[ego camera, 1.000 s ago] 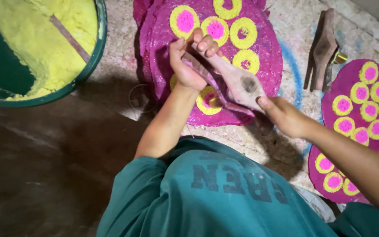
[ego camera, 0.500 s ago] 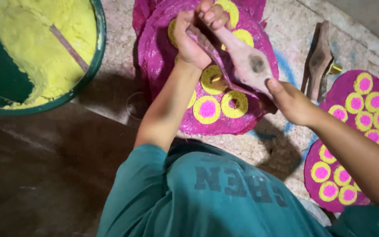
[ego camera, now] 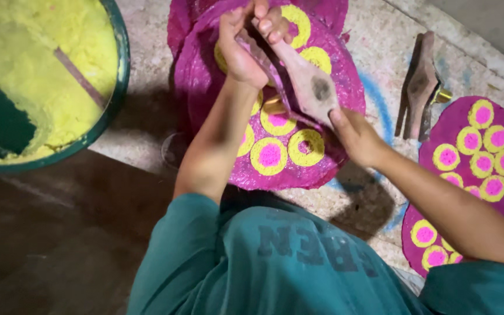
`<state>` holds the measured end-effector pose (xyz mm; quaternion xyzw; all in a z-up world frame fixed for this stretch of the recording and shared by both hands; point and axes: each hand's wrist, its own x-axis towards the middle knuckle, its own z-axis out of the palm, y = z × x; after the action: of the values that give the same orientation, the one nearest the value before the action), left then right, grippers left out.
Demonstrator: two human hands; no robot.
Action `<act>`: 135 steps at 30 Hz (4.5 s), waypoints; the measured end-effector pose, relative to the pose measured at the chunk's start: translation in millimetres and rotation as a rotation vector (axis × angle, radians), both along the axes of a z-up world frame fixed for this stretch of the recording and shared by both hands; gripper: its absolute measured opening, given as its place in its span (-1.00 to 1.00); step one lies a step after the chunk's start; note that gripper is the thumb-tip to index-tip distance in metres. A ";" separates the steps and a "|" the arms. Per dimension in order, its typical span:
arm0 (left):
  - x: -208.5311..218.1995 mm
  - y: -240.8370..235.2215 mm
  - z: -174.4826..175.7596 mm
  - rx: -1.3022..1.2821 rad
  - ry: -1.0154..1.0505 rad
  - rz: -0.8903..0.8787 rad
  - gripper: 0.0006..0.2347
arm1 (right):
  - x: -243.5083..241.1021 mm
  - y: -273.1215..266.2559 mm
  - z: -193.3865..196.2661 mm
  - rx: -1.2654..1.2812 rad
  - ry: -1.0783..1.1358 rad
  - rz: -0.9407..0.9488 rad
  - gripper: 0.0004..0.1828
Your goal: The person scoops yellow dough from a green bucket and presses it into a circular mold, then stamps the mold onto a pink glittery surface to form yellow rings. The person repeats this process to create multiple yellow dough circles arranged on the pink surface.
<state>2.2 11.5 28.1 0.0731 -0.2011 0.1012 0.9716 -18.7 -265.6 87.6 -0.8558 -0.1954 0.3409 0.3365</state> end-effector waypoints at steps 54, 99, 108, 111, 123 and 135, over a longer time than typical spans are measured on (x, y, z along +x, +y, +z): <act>-2.2 -69.0 -4.3 -0.035 0.175 -0.142 -0.80 | -44.6 -52.7 5.3 0.000 -0.037 -0.143 -0.34; 163.2 36.0 -35.6 -0.108 0.205 0.075 -0.76 | 127.6 58.6 -8.2 -0.021 -0.519 -0.053 -0.43; 119.7 75.8 23.7 0.273 0.161 0.159 -0.57 | 117.5 76.8 -54.7 0.446 -0.299 -0.157 -0.51; 44.1 93.3 36.5 0.547 0.454 0.232 -0.48 | 132.0 62.6 -53.3 0.519 -0.398 -0.175 -0.55; -172.8 72.9 -20.9 1.901 0.886 0.829 -0.80 | 232.1 38.9 -135.6 -0.089 -0.975 -0.060 -0.55; -182.6 65.9 -43.2 2.116 0.829 0.893 -0.56 | 104.3 -11.2 -92.4 0.077 -0.708 -0.307 -0.77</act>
<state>-180.4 77.4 -15.1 0.9174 0.1836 0.1813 0.3028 85.6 -276.8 -4.8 -0.9265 -0.1817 -0.0378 0.3273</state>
